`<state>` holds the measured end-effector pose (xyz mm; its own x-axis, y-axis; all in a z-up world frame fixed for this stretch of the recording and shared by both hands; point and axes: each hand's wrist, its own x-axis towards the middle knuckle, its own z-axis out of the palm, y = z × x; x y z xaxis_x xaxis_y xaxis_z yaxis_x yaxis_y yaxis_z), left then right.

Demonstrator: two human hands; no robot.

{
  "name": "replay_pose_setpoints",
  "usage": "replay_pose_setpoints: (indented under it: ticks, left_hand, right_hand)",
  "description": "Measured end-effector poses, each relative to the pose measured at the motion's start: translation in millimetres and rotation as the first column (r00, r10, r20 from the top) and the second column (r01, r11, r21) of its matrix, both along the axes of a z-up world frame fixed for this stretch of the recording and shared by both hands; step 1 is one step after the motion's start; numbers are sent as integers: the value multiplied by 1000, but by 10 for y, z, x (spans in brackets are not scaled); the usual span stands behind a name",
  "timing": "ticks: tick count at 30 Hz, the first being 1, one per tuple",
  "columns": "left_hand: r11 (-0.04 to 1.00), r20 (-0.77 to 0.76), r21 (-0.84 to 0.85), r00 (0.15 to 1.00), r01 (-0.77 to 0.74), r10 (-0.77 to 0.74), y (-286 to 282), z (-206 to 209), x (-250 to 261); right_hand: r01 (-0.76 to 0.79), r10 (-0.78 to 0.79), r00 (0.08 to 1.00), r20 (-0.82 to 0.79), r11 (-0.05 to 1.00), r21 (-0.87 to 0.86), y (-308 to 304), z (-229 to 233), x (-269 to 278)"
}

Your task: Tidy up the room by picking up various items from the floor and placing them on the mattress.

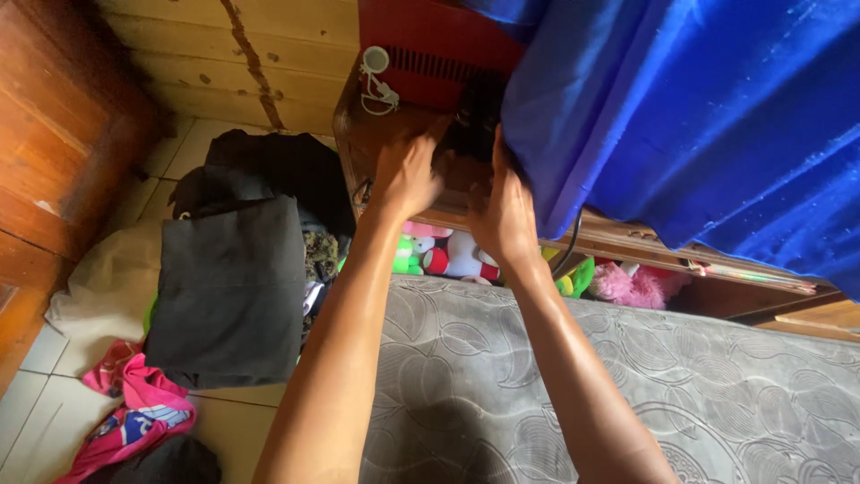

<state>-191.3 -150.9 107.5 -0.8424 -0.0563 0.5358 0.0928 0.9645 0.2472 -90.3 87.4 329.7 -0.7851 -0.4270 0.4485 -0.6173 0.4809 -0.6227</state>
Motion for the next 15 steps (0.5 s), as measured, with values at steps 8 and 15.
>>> replay_pose_setpoints:
  ticks: [8, 15]
  left_hand:
    - [969, 79, 226, 993, -103, 87, 737, 1801, 1590]
    - [452, -261, 886, 917, 103, 301, 536, 589, 3708]
  right_hand:
    - [-36, 20, 991, -131, 992, -122, 123, -68, 272]
    - [-364, 427, 900, 86, 847, -388, -315, -402, 1104]
